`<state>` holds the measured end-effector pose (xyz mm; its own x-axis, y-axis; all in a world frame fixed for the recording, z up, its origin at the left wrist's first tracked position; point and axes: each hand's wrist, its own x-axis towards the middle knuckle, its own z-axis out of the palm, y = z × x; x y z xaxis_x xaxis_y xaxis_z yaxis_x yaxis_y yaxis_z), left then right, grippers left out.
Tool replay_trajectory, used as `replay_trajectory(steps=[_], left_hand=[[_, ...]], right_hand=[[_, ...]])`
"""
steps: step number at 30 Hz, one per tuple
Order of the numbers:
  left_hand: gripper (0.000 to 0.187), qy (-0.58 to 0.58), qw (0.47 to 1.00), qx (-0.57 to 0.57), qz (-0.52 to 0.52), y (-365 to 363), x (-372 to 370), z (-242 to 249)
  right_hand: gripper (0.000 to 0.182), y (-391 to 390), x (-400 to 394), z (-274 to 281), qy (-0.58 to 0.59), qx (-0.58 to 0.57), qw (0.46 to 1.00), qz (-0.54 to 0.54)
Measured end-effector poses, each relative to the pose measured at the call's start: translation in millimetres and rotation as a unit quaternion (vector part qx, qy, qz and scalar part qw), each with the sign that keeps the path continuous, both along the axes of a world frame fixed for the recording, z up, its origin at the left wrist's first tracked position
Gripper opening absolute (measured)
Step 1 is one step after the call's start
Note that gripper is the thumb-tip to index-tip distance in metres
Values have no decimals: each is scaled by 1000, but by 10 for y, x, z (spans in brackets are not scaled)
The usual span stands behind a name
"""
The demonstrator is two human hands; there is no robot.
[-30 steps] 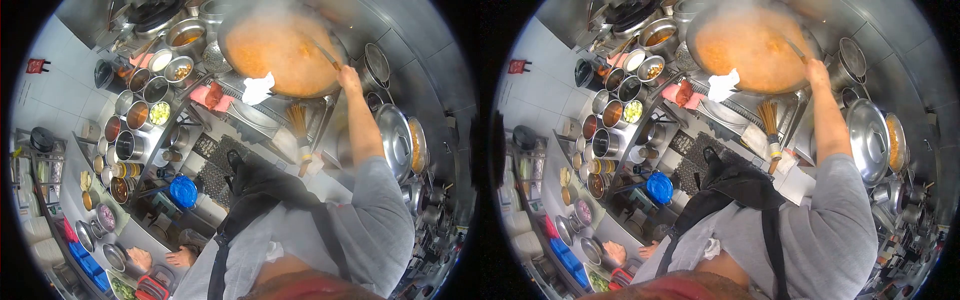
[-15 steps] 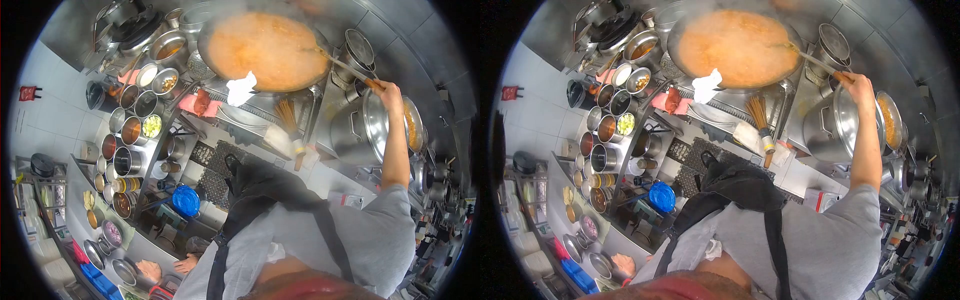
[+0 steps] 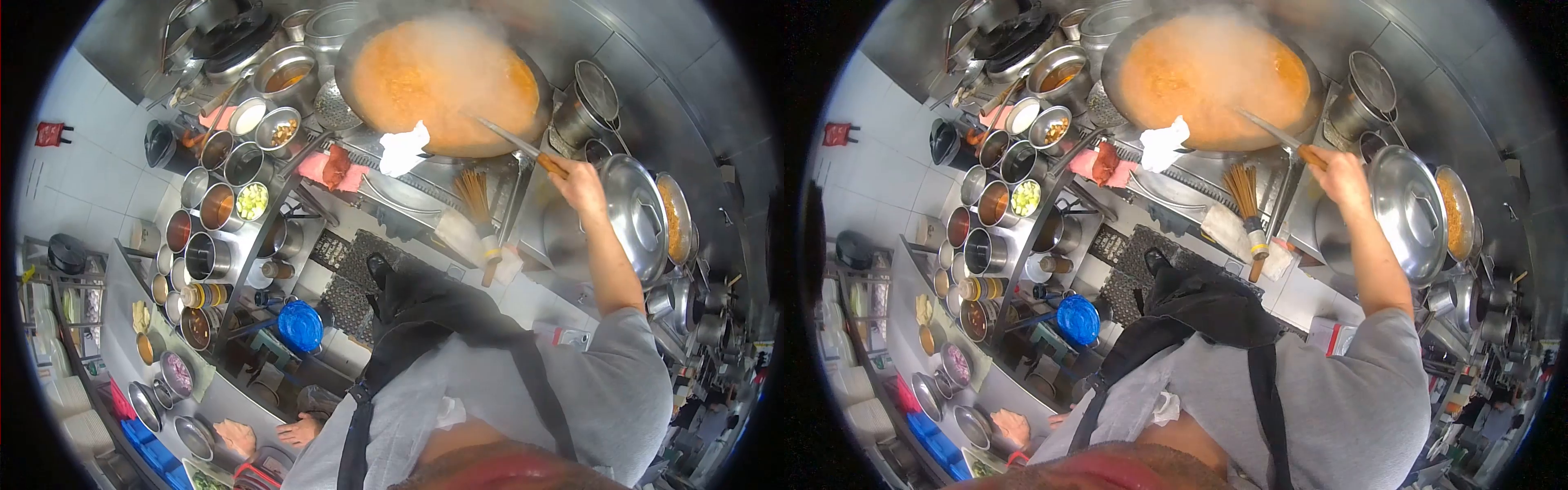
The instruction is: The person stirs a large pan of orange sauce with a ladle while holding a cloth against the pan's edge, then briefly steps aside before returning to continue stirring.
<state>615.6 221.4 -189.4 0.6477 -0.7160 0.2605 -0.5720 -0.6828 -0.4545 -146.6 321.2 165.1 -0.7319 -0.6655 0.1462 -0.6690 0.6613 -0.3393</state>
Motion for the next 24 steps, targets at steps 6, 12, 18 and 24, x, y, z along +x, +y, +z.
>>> replay_trajectory(steps=[6,12,18,24], left_hand=[[95,5,999,33,26,-24,-218,285],[93,8,999,38,8,-11,-264,344],[92,15,1000,26,-4,5,-212,316],[93,24,999,26,12,-20,-249,318]], right_hand=[[39,-664,-361,-612,56,54,997,21],[34,-1276,-625,-745,21,77,995,-52],[35,-1349,-1234,-791,59,82,990,-96],[38,-684,-1491,-359,90,36,989,-112]])
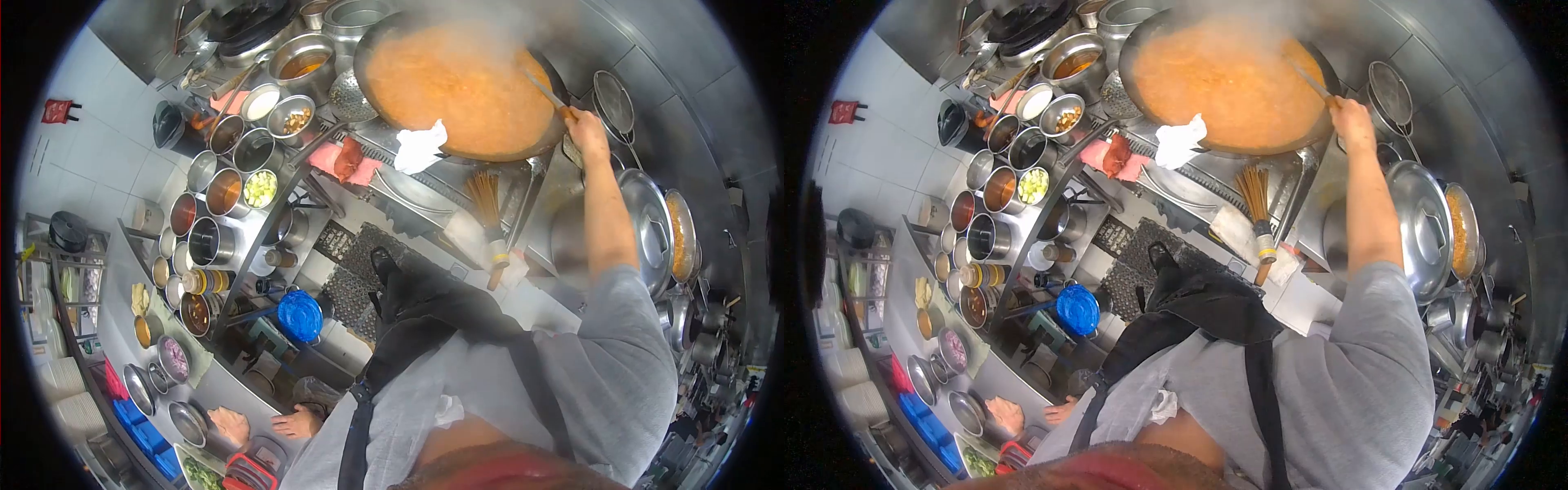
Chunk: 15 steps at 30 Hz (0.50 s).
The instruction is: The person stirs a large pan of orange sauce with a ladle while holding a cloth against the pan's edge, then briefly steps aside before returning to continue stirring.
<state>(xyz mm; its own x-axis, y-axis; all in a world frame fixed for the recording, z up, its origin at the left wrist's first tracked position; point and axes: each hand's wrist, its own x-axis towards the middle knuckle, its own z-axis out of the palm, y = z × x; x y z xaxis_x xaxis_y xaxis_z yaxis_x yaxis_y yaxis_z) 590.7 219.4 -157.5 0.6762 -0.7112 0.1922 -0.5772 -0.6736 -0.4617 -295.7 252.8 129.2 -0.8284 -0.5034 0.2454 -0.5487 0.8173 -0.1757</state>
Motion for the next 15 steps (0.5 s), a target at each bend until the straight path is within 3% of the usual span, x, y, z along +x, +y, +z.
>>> replay_trajectory(steps=[4,9,15], left_hand=[[94,-22,999,-24,-14,-5,44,-83],[95,-59,995,-71,-43,0,485,-615],[95,-36,997,-51,-37,-62,310,-469]], right_hand=[[36,571,141,458,-21,5,999,-33],[37,1172,473,898,-31,-6,999,-23],[39,1549,924,1000,-23,-22,999,6]])
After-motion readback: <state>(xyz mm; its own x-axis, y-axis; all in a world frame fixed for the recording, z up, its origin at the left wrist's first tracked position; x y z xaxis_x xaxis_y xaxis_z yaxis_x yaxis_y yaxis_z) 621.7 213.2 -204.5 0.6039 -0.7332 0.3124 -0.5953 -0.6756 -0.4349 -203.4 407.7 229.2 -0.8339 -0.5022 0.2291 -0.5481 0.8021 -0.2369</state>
